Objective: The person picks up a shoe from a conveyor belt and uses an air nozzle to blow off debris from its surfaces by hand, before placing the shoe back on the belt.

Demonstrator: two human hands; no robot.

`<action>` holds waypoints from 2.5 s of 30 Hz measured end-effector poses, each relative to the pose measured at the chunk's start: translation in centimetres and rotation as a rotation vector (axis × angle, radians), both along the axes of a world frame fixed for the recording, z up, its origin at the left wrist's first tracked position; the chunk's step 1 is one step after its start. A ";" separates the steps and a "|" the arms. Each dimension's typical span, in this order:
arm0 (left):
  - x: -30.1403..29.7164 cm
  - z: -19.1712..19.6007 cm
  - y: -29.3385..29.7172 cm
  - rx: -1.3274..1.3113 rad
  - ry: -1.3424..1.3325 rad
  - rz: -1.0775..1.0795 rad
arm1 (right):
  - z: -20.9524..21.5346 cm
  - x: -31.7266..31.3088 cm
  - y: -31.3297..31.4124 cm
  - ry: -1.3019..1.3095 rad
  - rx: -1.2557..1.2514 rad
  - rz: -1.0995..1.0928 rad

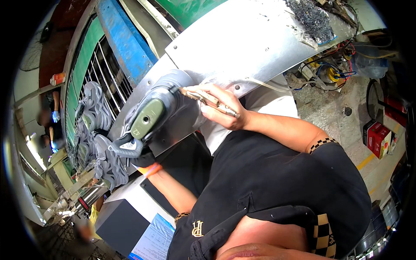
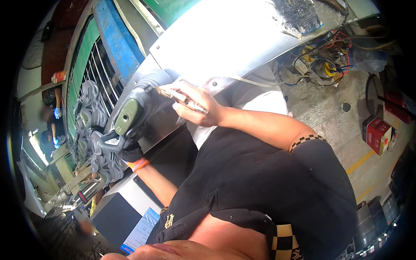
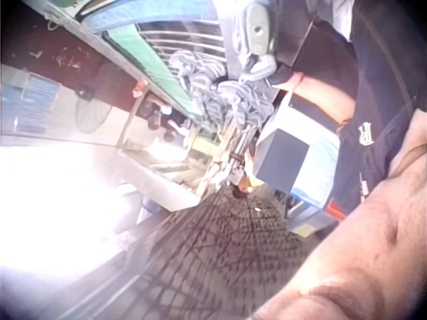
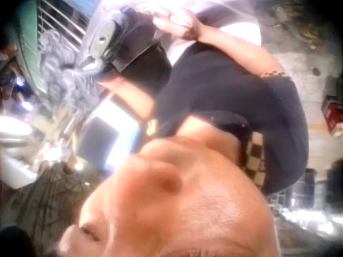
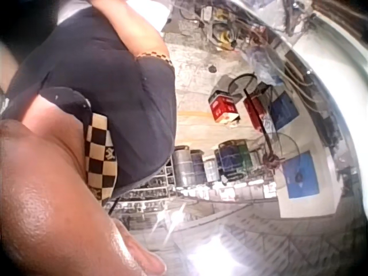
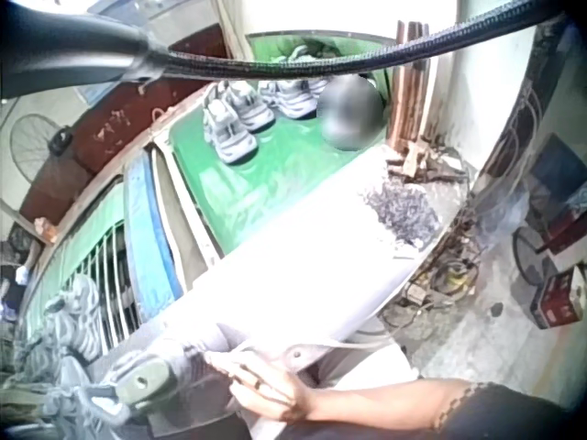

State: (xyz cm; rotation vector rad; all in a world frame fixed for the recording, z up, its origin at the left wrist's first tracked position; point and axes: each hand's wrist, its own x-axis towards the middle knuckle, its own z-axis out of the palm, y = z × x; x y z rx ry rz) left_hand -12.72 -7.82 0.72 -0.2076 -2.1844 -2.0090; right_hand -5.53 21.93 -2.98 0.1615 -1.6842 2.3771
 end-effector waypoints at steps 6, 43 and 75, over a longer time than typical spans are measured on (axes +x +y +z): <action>9.1 0.8 -0.5 0.402 -0.575 0.142 | 0.2 -0.6 -1.5 -0.056 0.057 0.009; 13.2 -0.2 9.1 0.629 -0.986 -0.100 | -0.5 2.0 -0.1 -0.140 0.099 0.149; 6.5 -1.4 21.0 0.824 -1.213 -0.819 | 7.0 5.9 9.7 -0.407 0.378 0.030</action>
